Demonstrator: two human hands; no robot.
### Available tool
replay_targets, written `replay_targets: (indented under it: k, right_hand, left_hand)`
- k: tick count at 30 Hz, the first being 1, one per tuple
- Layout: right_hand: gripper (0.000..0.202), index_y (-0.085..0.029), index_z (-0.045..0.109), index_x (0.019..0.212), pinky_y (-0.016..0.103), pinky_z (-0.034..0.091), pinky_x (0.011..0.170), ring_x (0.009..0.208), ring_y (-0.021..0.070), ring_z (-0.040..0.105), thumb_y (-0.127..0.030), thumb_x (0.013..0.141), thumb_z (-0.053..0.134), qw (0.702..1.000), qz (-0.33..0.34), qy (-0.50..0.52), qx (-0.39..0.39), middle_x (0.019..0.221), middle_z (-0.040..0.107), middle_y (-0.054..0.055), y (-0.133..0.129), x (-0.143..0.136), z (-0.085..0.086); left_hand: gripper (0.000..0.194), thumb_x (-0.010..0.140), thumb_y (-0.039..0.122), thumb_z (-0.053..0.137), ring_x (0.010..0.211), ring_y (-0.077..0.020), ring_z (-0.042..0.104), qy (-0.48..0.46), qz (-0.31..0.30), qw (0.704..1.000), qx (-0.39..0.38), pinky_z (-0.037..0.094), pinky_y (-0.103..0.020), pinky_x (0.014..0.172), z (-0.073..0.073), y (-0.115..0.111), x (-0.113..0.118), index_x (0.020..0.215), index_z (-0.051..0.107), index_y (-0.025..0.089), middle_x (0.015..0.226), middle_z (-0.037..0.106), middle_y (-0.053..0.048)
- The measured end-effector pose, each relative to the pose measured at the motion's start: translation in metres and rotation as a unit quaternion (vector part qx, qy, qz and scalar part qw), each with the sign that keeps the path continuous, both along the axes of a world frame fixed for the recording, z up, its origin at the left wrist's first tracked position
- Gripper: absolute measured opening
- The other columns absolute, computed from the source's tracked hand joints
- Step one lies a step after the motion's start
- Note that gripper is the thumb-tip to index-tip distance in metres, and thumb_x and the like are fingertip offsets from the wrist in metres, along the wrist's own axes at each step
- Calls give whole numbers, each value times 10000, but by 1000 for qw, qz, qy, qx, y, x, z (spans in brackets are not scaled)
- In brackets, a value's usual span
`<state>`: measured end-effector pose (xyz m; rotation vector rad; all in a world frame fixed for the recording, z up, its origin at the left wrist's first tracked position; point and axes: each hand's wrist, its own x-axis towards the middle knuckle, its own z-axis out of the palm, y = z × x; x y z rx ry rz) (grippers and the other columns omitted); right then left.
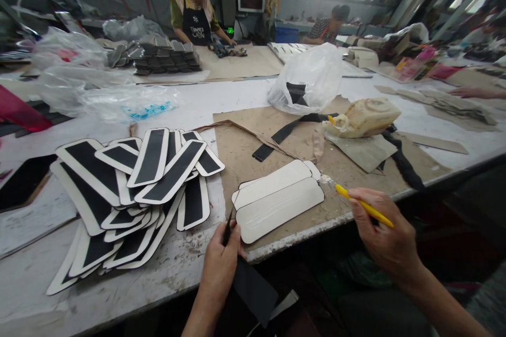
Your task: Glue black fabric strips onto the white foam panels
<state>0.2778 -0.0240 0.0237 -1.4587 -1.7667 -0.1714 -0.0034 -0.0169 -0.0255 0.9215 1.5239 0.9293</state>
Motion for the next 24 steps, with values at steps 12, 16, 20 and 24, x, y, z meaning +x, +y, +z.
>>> replay_targets:
  k: [12,16,20,24]
  right_hand:
    - [234,-210,592,865,243,459,582,635,133,566,-419,864,488,862,236,220,-391,707,589,-3,18,-88,29]
    - [267,-198,503,862,234,438,421,434,126,556,-465,842,506,714,294,355,-527,525,525,-60,14,-104,13]
    - [309,-203,442,759,209,370,342,331,92,475,-497,842,494,669,273,427,-543,478,480,-79,7,-95,3]
    - [354,-184,458,683,186,354,405,416,60,433,-502,808,549,708,219,428,-518,505,453,-71,12,-86,3]
  left_hand:
    - [393,858,512,400,484,-120,513,-241,-60,967,-49,362,-224,471,60,-35,33,905,550,152,556,545,6]
    - [450,862,523,372,454,-115,493,-216,-123,967,-47,388,-234,477,53,-40,49,750,557,128,509,544,-20]
    - [393,868,482,404,513,-119,519,-216,-148,965,-13,427,-248,540,38,-43,57,901,567,125,569,565,-9]
    - [385,861,489,423,579,-124,547,-207,-168,964,-17,427,-250,574,25,-46,60,907,592,146,647,607,-23]
